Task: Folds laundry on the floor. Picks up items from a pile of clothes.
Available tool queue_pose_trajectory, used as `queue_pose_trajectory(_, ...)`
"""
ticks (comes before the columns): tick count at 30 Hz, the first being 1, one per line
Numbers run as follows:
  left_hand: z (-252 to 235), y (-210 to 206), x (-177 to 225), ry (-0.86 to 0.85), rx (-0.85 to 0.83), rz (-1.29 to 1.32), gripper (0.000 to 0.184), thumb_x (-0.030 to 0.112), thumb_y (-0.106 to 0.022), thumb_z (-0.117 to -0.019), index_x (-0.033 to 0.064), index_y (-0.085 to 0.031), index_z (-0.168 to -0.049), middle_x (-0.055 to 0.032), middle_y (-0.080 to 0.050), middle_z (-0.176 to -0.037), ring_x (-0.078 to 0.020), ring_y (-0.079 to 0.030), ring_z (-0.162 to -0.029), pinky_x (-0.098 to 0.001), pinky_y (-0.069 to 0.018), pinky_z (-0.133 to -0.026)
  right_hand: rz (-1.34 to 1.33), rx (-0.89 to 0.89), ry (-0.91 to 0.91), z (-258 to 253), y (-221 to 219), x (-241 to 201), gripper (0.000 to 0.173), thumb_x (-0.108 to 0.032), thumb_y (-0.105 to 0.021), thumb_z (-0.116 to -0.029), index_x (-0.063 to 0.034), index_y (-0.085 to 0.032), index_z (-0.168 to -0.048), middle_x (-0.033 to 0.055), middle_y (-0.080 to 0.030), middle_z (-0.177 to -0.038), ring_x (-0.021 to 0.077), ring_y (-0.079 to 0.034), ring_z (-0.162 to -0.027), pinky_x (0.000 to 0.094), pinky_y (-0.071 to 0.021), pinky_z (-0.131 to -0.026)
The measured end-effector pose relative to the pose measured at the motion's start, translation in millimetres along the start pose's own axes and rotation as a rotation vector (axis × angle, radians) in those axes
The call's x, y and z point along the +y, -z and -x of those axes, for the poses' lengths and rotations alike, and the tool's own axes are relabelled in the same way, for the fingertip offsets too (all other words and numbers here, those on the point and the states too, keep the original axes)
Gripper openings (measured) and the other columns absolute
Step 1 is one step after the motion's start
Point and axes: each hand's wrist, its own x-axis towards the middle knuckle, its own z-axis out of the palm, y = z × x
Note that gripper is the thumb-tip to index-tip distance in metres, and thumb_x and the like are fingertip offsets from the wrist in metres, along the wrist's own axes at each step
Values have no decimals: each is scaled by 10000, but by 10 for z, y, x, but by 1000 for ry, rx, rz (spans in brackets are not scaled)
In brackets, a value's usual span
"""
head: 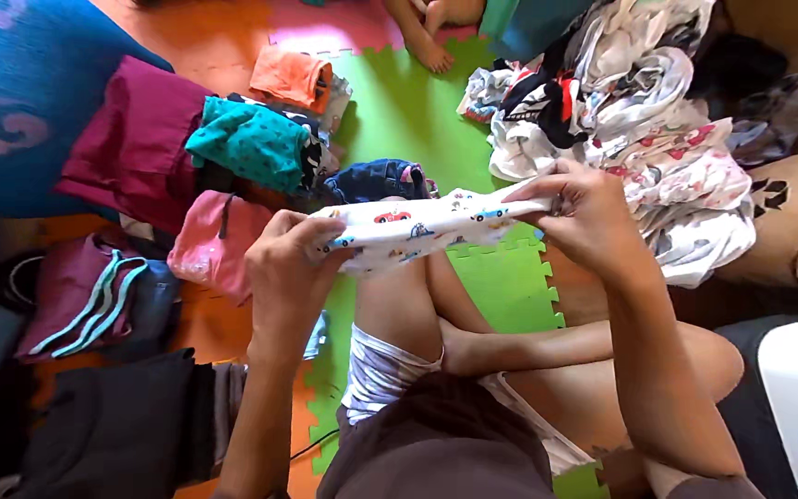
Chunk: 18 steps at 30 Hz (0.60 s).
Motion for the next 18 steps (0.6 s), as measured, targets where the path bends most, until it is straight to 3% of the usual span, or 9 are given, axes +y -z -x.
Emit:
queue_pose_trajectory(3,-1,1,-32,-1,70,14,164,202,-733,-936,49,-738,-991,-161,-622,-1189,-255,-618,-1089,-411,-522,-922,-83,74,13,16,-5,72,108,-192,-735,-934,-88,-724,-962,100,-609,-1288,206,-639,-1032,399,-561,-841)
queue_pose_trajectory(5,35,-62,-60,40,202,364,117,215,-698,-972,99,-693,-982,-21,-640,-1275,-121,-624,-1172,-292,-545,-974,-407,246,50,46,-58,41,80,-178,-677,-978,-98,-670,-971,28,-637,-1289,130,-654,-1085,306,-580,-887)
queue_pose_trajectory(7,70,-221,128,33,488,727,83,232,-633,-1025,185,-697,-1049,56,-735,-1117,-90,-706,-1013,-285,-599,-880,-737,519,233,79,-184,-113,75,-228,-622,-1020,-176,-672,-1037,-15,-688,-1132,166,-672,-1092,400,-572,-981)
queue_pose_trajectory(9,93,-333,381,-121,753,886,156,274,-511,-1080,218,-655,-1100,76,-703,-982,-77,-683,-847,-271,-594,-753,-901,725,468,187,-223,-268,159,-336,-603,-1018,-210,-697,-1046,-17,-709,-1055,249,-665,-1121,536,-516,-1051)
queue_pose_trajectory(11,25,-213,627,-337,795,991,192,293,-494,-1080,197,-660,-1082,57,-680,-870,-86,-646,-687,-255,-580,-600,-901,760,571,340,-38,-343,247,-371,-580,-1015,-180,-727,-1072,-13,-723,-1043,254,-668,-1109,543,-497,-1068)
queue_pose_trajectory(13,-62,-21,883,-315,692,731,137,269,-532,-1072,190,-644,-1077,88,-677,-891,-15,-643,-717,-187,-564,-622,-830,769,366,336,159,-432,145,-313,-555,-1041,-224,-669,-1032,-89,-710,-931,101,-698,-896,328,-593,-859)
queue_pose_trajectory(15,-165,116,984,-82,457,277,181,283,-568,-1062,111,-624,-1050,63,-624,-849,33,-594,-710,-161,-511,-640,-737,739,-74,282,159,-434,104,-306,-543,-1065,-306,-644,-1041,-179,-694,-863,-37,-669,-745,175,-580,-672)
queue_pose_trajectory(16,-217,112,906,45,307,166,218,316,-586,-1052,106,-638,-1027,25,-624,-781,-19,-582,-620,-216,-499,-556,-708,646,-252,243,94,-331,94,-338,-570,-1053,-310,-655,-1025,-182,-684,-831,-51,-652,-692,166,-573,-620)
queue_pose_trajectory(18,-230,-143,431,261,43,202,283,371,-579,-1047,105,-643,-973,-48,-616,-688,-147,-564,-507,-344,-487,-461,-675,429,-495,186,-294,86,177,-397,-623,-1017,-229,-669,-1048,-74,-660,-784,38,-614,-599,252,-553,-533)
